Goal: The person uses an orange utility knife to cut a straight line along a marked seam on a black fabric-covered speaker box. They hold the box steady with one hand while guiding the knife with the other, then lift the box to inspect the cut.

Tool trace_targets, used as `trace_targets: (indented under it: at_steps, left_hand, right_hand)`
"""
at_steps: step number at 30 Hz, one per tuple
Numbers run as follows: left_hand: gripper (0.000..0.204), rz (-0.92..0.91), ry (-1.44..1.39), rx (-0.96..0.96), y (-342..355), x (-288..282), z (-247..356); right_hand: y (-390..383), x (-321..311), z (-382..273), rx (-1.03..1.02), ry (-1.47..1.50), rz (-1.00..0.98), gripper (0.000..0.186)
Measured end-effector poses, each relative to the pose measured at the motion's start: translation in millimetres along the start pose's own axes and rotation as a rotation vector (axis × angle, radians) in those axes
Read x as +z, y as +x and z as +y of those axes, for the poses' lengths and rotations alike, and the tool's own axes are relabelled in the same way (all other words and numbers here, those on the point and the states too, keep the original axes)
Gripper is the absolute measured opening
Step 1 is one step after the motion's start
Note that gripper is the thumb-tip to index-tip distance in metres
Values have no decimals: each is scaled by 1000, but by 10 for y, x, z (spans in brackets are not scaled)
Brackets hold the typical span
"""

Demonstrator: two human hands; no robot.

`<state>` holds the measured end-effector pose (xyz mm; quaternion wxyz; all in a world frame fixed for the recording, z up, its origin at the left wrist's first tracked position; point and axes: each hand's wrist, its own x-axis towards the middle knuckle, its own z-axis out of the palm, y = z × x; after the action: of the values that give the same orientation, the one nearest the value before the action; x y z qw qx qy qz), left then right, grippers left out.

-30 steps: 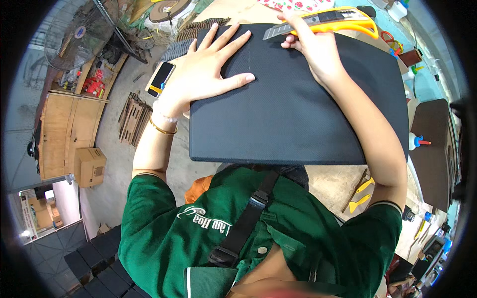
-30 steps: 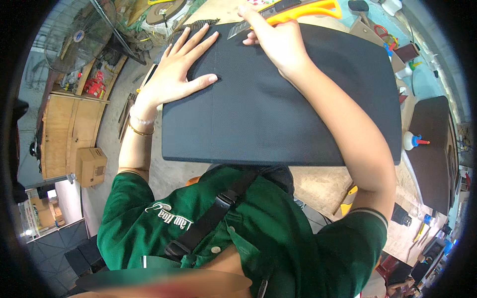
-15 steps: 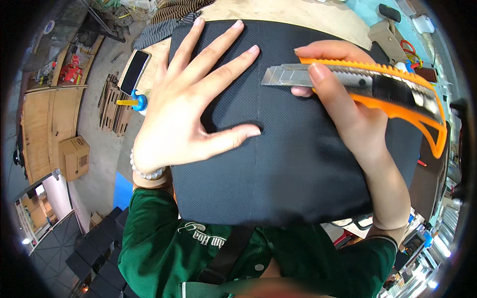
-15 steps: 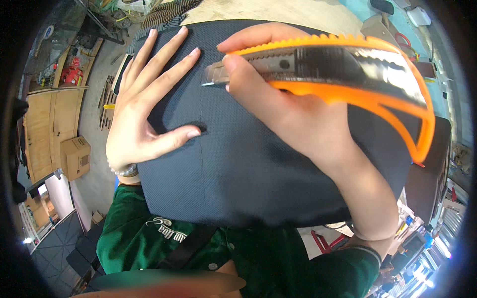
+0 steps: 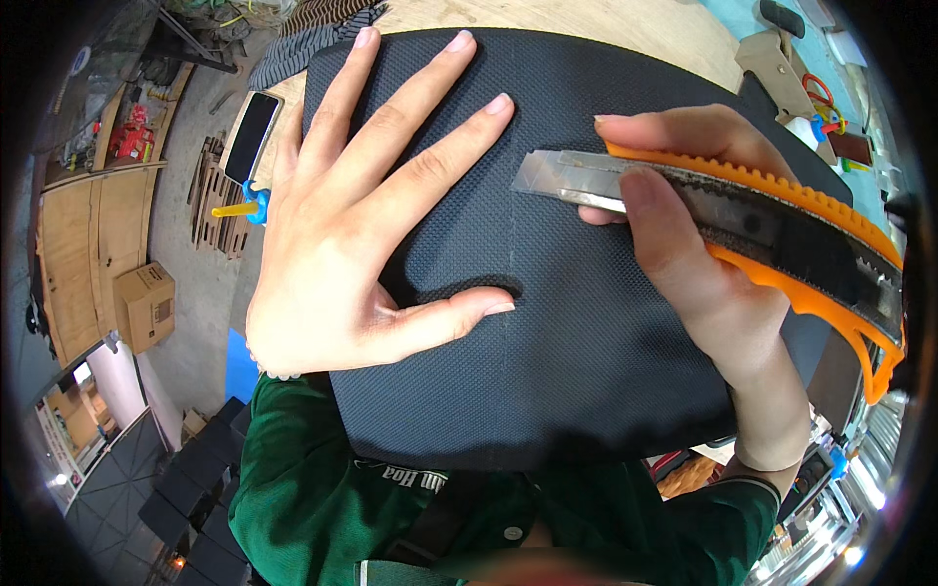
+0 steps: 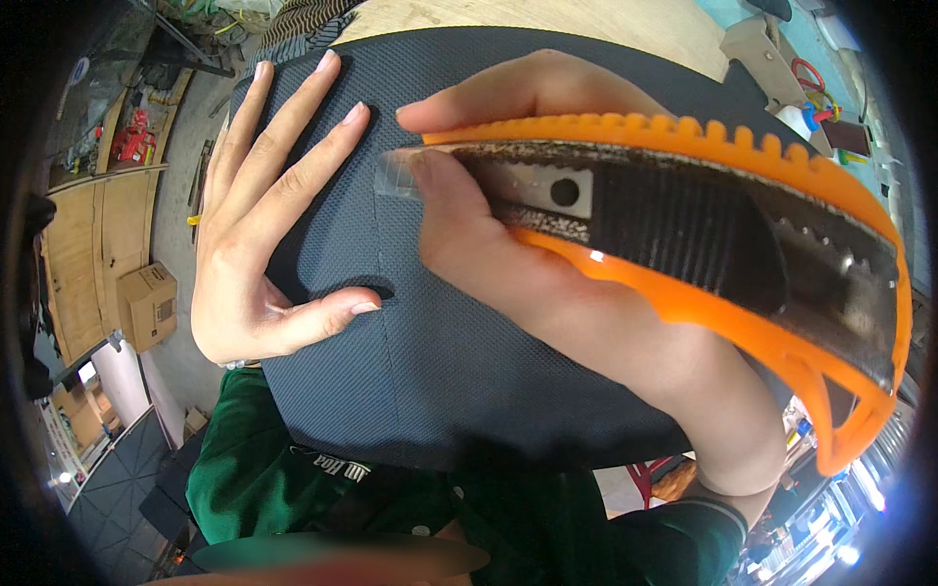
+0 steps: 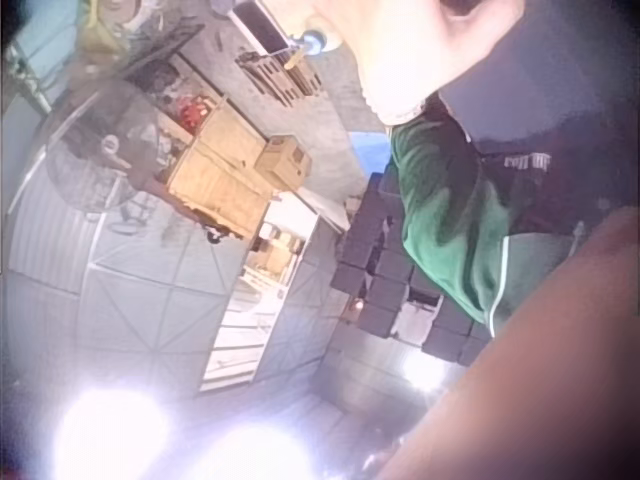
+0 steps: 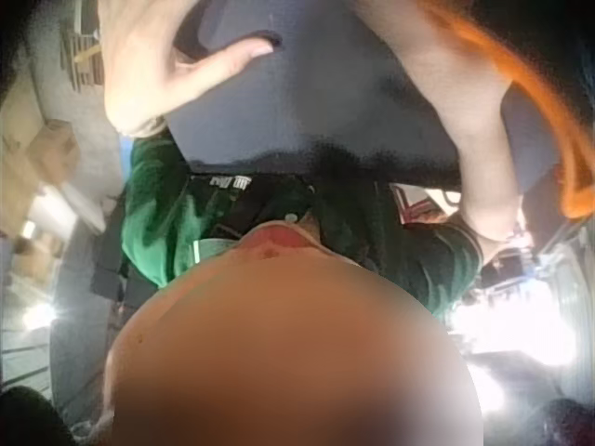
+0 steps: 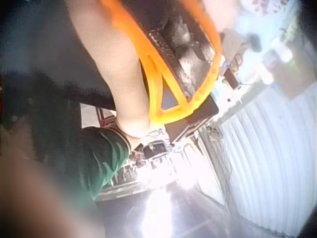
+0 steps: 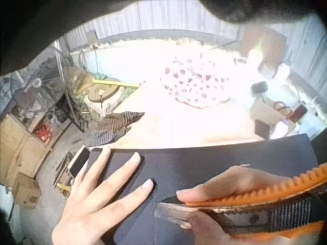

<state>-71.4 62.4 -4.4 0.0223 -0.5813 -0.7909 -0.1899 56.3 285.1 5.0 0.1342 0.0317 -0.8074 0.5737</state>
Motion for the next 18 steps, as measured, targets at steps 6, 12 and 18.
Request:
trace_targets:
  at_steps: [6, 12, 18]
  left_hand:
    - [90, 1, 12, 7, 0, 17, -18]
    - [91, 11, 11, 4, -3, 20, -13]
    - [91, 11, -7, 6, -11, 13, -17]
  right_hand:
    - [14, 17, 33, -34, 16, 14, 23]
    - [-2, 5, -7, 19, -9, -1, 22]
    - [2, 9, 6, -3, -39, 13, 22]
